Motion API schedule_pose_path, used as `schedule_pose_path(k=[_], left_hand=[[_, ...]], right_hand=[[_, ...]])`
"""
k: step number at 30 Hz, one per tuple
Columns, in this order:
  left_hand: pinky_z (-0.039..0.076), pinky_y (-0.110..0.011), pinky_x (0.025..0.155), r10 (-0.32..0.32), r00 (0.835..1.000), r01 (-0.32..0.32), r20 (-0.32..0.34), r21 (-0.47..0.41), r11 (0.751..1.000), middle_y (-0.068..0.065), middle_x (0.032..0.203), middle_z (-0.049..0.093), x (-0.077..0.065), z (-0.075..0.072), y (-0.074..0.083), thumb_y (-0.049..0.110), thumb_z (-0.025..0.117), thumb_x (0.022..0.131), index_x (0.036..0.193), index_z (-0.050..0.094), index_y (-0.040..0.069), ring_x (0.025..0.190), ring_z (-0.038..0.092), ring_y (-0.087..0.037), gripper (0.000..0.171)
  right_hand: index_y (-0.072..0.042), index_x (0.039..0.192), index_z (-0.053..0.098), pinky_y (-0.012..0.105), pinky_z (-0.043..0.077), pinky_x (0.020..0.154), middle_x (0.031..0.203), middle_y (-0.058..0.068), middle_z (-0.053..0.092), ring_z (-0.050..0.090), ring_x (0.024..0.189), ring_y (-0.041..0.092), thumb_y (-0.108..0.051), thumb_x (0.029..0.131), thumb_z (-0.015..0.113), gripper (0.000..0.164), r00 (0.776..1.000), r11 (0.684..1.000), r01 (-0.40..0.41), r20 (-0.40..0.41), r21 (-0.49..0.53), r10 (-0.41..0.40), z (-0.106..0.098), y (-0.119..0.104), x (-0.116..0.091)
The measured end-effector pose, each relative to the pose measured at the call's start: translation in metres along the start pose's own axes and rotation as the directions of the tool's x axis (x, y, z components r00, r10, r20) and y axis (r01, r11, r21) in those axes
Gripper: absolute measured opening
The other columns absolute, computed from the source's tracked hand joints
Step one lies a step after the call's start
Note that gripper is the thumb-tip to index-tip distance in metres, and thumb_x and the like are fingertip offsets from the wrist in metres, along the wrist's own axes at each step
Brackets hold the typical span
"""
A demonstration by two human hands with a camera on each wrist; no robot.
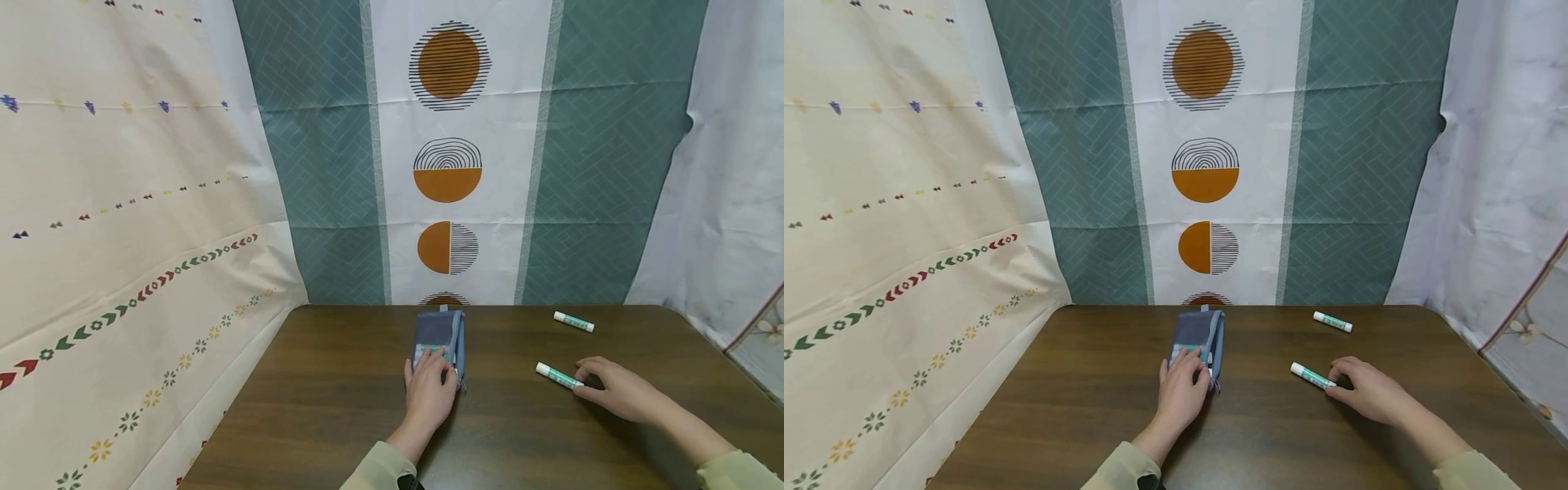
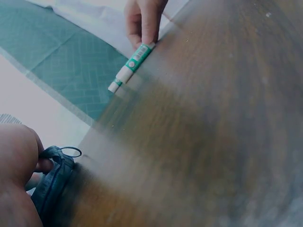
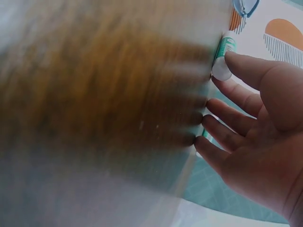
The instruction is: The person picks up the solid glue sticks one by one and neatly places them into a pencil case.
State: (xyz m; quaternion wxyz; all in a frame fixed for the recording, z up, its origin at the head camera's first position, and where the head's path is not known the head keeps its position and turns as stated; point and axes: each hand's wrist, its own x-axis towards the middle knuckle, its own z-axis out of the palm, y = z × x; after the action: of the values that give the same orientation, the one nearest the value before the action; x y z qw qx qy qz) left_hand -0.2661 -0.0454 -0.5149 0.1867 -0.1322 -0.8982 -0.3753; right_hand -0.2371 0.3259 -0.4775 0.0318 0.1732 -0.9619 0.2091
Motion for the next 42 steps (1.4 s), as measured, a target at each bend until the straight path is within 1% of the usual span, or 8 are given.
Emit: schedule_pose_path(k=[12, 24, 31, 35, 39, 42], left_hand=[[0.020, -0.080, 0.122, -0.002, 1.000, 0.002, 0.006, -0.018, 1.000, -0.010, 0.149, 0.070, -0.0005, -0.0017, 0.0021, 0.012, 0.067, 0.102, 0.077, 0.063, 0.020, 0.151, 0.052, -0.041, 0.026], [0.020, -0.080, 0.123, -0.008, 1.000, 0.008, 0.011, -0.016, 1.000, -0.010, 0.149, 0.069, -0.0005, -0.0013, 0.0002, 0.012, 0.067, 0.103, 0.078, 0.063, 0.020, 0.152, 0.052, -0.040, 0.027], [0.021, -0.080, 0.122, -0.002, 1.000, 0.002, 0.004, -0.008, 1.000, -0.010, 0.149, 0.070, -0.0001, -0.0005, -0.0004, 0.012, 0.067, 0.102, 0.078, 0.063, 0.019, 0.151, 0.052, -0.040, 0.026], [0.020, -0.079, 0.123, -0.008, 1.000, 0.008, 0.010, -0.008, 1.000, -0.010, 0.150, 0.069, 0.0004, -0.0004, -0.0009, 0.013, 0.067, 0.102, 0.078, 0.063, 0.019, 0.152, 0.051, -0.039, 0.025], [0.020, -0.078, 0.124, -0.015, 1.000, 0.015, 0.017, -0.007, 1.000, -0.008, 0.150, 0.069, 0.0006, 0.0000, -0.0016, 0.014, 0.067, 0.103, 0.079, 0.064, 0.019, 0.153, 0.051, -0.038, 0.025], [0.020, -0.078, 0.124, -0.016, 1.000, 0.016, 0.016, -0.003, 1.000, -0.007, 0.150, 0.069, 0.0006, 0.0009, -0.0022, 0.014, 0.067, 0.103, 0.079, 0.064, 0.019, 0.152, 0.051, -0.037, 0.024]], right_hand=[[-0.022, 0.094, 0.065, 0.058, 0.056, 0.087, 0.133, 0.026, 0.070, 0.068, 0.121, 0.051, -0.030, 0.097, 0.085, 0.022, 0.999, 0.999, 0.001, -0.037, -0.037, -0.003, 0.0016, 0.0041, -0.0023], [-0.021, 0.093, 0.065, 0.055, 0.056, 0.086, 0.131, 0.024, 0.071, 0.069, 0.120, 0.048, -0.026, 0.097, 0.084, 0.021, 0.999, 0.998, -0.010, -0.044, -0.067, 0.007, 0.0005, 0.0002, -0.0008], [-0.020, 0.091, 0.066, 0.056, 0.057, 0.087, 0.126, 0.021, 0.073, 0.070, 0.118, 0.046, -0.022, 0.097, 0.084, 0.020, 0.997, 0.997, -0.016, -0.079, -0.080, 0.009, 0.0021, -0.0005, 0.0009], [-0.018, 0.093, 0.065, 0.057, 0.057, 0.088, 0.122, 0.018, 0.074, 0.071, 0.116, 0.044, -0.019, 0.097, 0.083, 0.019, 0.995, 0.997, -0.023, -0.100, -0.076, 0.015, 0.0029, 0.0002, 0.0017], [-0.015, 0.097, 0.066, 0.054, 0.057, 0.086, 0.116, 0.010, 0.073, 0.071, 0.109, 0.035, -0.015, 0.097, 0.082, 0.016, 0.993, 0.996, -0.032, -0.113, -0.083, 0.023, 0.0034, 0.0009, 0.0018], [-0.012, 0.101, 0.068, 0.054, 0.057, 0.085, 0.112, 0.008, 0.072, 0.070, 0.106, 0.032, -0.014, 0.098, 0.081, 0.014, 0.993, 0.996, -0.041, -0.114, -0.085, 0.031, 0.0034, 0.0011, 0.0020]])
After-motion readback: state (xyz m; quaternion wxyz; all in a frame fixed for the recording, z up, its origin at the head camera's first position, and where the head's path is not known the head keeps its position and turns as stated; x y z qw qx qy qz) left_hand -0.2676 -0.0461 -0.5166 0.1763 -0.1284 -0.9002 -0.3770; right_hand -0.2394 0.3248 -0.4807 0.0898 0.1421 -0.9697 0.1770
